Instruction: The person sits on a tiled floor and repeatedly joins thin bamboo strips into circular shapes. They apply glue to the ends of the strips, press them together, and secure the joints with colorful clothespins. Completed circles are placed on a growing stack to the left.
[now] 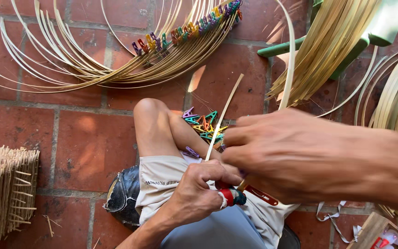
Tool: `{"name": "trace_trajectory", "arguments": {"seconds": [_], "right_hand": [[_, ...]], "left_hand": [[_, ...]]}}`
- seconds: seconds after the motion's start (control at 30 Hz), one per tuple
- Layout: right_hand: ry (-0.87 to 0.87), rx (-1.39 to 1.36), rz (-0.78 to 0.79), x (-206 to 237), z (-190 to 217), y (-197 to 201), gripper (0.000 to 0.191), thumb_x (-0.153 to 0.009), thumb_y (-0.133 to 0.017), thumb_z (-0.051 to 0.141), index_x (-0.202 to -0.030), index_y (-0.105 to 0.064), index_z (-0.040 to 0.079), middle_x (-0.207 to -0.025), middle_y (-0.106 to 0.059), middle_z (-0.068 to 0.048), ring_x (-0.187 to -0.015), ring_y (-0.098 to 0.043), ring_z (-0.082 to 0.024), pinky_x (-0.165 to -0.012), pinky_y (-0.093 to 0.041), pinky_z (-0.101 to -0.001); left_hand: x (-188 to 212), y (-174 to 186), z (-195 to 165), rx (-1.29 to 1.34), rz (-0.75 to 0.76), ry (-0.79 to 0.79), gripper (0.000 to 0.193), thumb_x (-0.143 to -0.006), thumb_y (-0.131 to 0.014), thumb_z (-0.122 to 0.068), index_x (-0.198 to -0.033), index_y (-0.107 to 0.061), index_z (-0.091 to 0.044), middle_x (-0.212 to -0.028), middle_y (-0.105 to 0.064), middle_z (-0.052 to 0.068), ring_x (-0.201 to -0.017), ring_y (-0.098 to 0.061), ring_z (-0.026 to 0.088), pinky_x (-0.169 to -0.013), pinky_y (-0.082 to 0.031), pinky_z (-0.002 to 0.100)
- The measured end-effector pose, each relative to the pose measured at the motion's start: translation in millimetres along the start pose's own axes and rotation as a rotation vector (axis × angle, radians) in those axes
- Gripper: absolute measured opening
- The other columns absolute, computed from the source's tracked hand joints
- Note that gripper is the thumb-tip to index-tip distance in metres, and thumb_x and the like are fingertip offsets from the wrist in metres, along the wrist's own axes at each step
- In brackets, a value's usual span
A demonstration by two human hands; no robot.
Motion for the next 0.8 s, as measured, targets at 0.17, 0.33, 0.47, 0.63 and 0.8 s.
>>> {"name": "trace_trajectory", "arguments": {"seconds": [0.17, 0.33, 0.47, 0.63, 0.8], "right_hand": [[-0.168, -0.170, 0.325, -36, 0, -20, 0.019, -0.086, -0.070, 0.022, -0.090, -0.058, 0.007, -0.079, -0.066, -0.010, -0.079, -0.064, -0.031, -0.070, -0.051, -0.0428], [-0.272, -0.092, 0.446, -44, -4, -29, 0.024, -0.085, -0.067, 0.016, -0.096, -0.051, 0.002, -0.074, -0.064, -0.015, -0.077, -0.063, -0.037, -0.066, -0.049, -0.0481], [-0.201, -0.140, 0.399, -50, 0, -32, 0.059, -0.083, -0.072, 0.017, -0.131, -0.044, -0.002, -0.079, -0.066, -0.016, -0.077, -0.065, -0.038, -0.063, -0.049, -0.0490], [-0.268, -0.245, 0.084, -16, -13, 9, 0.071, -0.084, -0.077, 0.024, -0.145, -0.048, 0.007, -0.088, -0.068, -0.012, -0.080, -0.067, -0.031, -0.071, -0.051, -0.0425], [-0.272, -0.614, -1.139, 119, -99, 8, 0.041, -0.102, -0.070, 0.013, -0.138, -0.054, 0.000, -0.099, -0.070, -0.012, -0.085, -0.068, -0.022, -0.079, -0.055, -0.0334]], "left_hand": [[9, 0, 8, 0.061, 0.015, 0.036, 0.025, -0.070, -0.067, 0.005, -0.094, -0.076, 0.001, -0.075, -0.071, 0.006, -0.069, -0.062, 0.010, -0.063, -0.051, 0.027], [13, 0, 10, 0.194, 0.013, 0.062, 0.021, -0.077, -0.067, 0.006, -0.095, -0.076, 0.002, -0.082, -0.075, 0.001, -0.076, -0.065, 0.006, -0.068, -0.054, 0.026], [20, -2, 21, 0.235, 0.026, 0.090, 0.013, -0.079, -0.068, 0.009, -0.089, -0.073, 0.004, -0.080, -0.070, 0.002, -0.075, -0.061, 0.009, -0.065, -0.051, 0.028], [14, 30, -2, 0.329, -0.067, -0.163, 0.022, -0.084, -0.072, 0.008, -0.105, -0.075, 0.005, -0.103, -0.071, 0.007, -0.089, -0.064, 0.011, -0.077, -0.053, 0.029], [20, 133, -76, 0.582, -0.287, -0.434, 0.015, -0.087, -0.078, 0.001, -0.100, -0.074, 0.006, -0.097, -0.067, 0.011, -0.090, -0.065, 0.019, -0.080, -0.058, 0.036]]}}
Point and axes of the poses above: each hand's wrist, its own x-axis away from the middle knuckle, its own y-axis out of the back of the hand, z = x × y, the point moved 8 cm from there along -x, towards the middle knuckle
